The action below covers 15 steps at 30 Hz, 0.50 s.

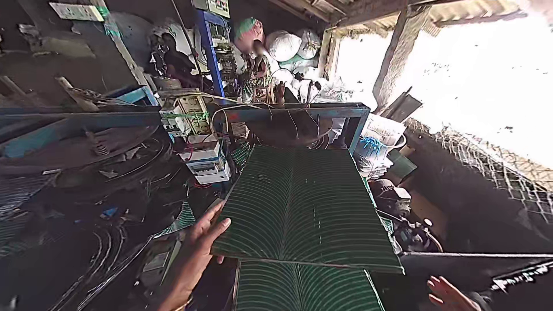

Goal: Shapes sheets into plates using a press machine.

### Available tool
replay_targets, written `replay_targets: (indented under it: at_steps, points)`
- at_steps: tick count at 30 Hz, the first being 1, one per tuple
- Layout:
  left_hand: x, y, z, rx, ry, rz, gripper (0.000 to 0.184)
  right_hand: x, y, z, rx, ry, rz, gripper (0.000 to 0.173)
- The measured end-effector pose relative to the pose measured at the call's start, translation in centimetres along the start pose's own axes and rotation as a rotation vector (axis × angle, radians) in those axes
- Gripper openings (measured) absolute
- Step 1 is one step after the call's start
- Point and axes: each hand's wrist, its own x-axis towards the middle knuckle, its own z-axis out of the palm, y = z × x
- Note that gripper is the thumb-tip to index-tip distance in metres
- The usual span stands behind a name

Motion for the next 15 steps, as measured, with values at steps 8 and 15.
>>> replay_targets:
  at_steps: [8, 15]
  points:
    - [-2.3, -0.1, -1.1, 0.041, 0.02, -0.065, 0.053, 14.1, 10.1, 13.2, -0.656, -0.216, 0.151, 0.044]
    - [-2.0, 0.6, -1.1, -0.007, 0.014, -0.057, 0.055, 15.4, 7.4, 12.8, -0.608, -0.173, 0.255, 0.043]
